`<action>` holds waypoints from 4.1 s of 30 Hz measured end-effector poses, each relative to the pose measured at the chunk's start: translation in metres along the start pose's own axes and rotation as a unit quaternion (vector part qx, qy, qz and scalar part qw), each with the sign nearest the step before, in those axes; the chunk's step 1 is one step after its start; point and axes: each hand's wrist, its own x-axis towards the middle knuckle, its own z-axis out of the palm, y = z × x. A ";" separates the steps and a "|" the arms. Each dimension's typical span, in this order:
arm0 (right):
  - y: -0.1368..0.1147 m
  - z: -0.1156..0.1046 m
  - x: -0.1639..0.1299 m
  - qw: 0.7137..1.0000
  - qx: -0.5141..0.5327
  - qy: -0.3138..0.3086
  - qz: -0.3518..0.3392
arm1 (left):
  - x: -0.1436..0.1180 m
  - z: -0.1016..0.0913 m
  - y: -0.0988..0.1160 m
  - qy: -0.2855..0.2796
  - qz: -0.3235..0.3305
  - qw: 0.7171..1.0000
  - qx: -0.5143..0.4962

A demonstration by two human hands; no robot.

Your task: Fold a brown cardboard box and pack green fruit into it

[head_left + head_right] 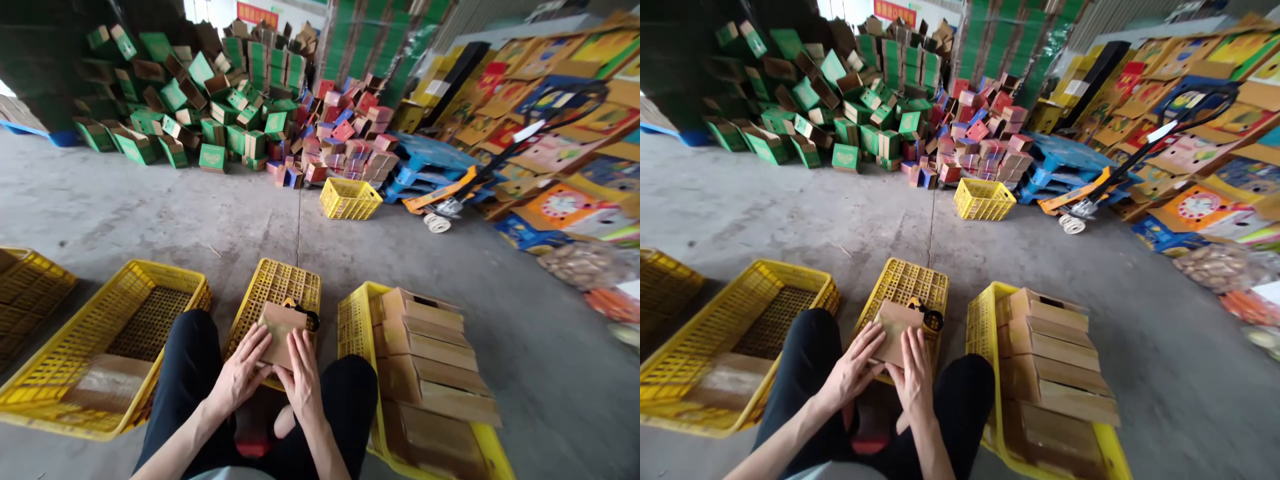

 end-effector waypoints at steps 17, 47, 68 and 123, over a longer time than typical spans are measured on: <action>-0.018 -0.006 0.008 0.998 0.031 -0.029 -0.043 | -0.002 0.004 0.003 0.059 0.018 0.996 -0.063; -0.043 -0.007 0.058 0.997 -0.040 -0.057 -0.029 | -0.007 0.000 0.006 0.113 -0.123 0.976 -0.140; -0.053 0.002 0.072 0.995 -0.075 -0.063 0.021 | 0.012 0.000 0.002 0.097 -0.105 0.980 -0.140; -0.005 -0.003 0.021 0.998 -0.023 -0.037 0.056 | 0.040 -0.008 -0.001 -0.042 0.037 0.995 0.078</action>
